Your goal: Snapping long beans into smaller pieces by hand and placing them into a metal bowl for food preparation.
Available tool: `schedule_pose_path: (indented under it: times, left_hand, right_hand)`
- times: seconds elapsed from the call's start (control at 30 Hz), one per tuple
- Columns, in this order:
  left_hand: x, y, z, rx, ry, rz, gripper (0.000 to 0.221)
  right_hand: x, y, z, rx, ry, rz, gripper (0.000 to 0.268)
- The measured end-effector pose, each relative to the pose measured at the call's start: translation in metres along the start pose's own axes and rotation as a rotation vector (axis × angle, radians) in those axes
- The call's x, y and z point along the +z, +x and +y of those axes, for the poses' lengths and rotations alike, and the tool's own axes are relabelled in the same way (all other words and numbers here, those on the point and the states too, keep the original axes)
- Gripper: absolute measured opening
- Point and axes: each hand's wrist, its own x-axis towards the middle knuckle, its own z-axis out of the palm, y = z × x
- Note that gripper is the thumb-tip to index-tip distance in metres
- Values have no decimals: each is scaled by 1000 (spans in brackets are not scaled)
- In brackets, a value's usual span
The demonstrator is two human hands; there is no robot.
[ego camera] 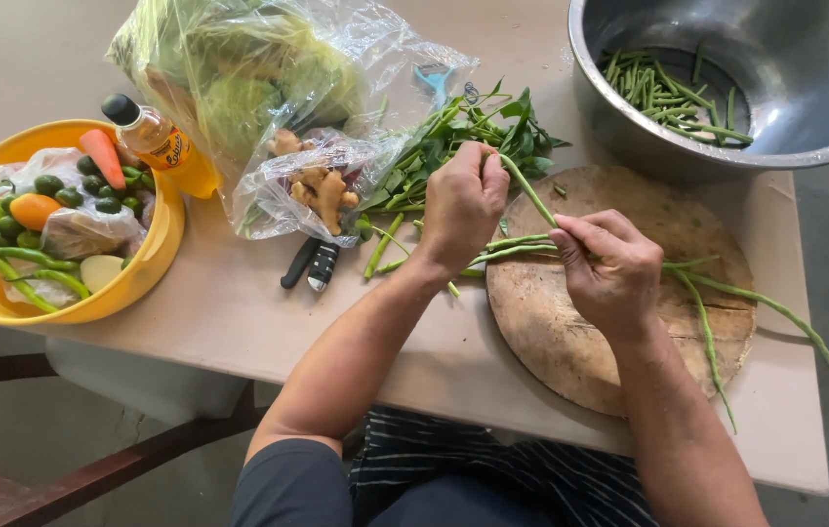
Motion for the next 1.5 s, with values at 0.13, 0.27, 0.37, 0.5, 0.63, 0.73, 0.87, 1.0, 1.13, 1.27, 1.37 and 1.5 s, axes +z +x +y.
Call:
schedule_pose_path:
  times: [0.13, 0.27, 0.37, 0.5, 0.63, 0.73, 0.87, 1.0, 1.13, 1.27, 1.37, 1.5]
  left_hand:
    - [6, 2, -9, 82, 73, 64, 17]
    - [13, 5, -21, 410, 311, 258, 11]
    - [11, 5, -17, 411, 268, 271, 11]
    - [7, 8, -11, 406, 183, 296, 11]
    - [15, 14, -26, 445, 143, 332, 13]
    - [-19, 39, -39, 369, 160, 433, 15]
    - [-32, 42, -65, 477, 152, 65, 13]
    - [-48, 29, -15, -524, -632, -715, 30]
    - [-48, 19, -2, -592, -627, -1010, 25]
    - [-48, 17, 6, -641, -704, -1097, 22]
    - [-43, 15, 1, -645, -707, -1107, 21]
    - [-32, 10, -10, -569, -665, -1119, 19]
  right_hand:
    - [1, -3, 3, 40, 10, -23, 9]
    - [3, 1, -3, 27, 69, -32, 9]
    - [4, 2, -2, 19, 121, -12, 10]
    - [6, 5, -8, 13, 145, 6, 11]
    - [6, 3, -11, 24, 192, 0, 10]
    - [3, -2, -19, 35, 222, -35, 13]
    - [5, 4, -11, 69, 215, -118, 10]
    - [-4, 1, 1, 70, 124, -194, 8]
    - [-7, -10, 6, 23, -60, -197, 5]
    - [-5, -8, 13, -27, -115, -189, 5]
    - [-3, -8, 15, -44, -123, -183, 8]
    - [-4, -6, 11, -58, -147, -175, 8]
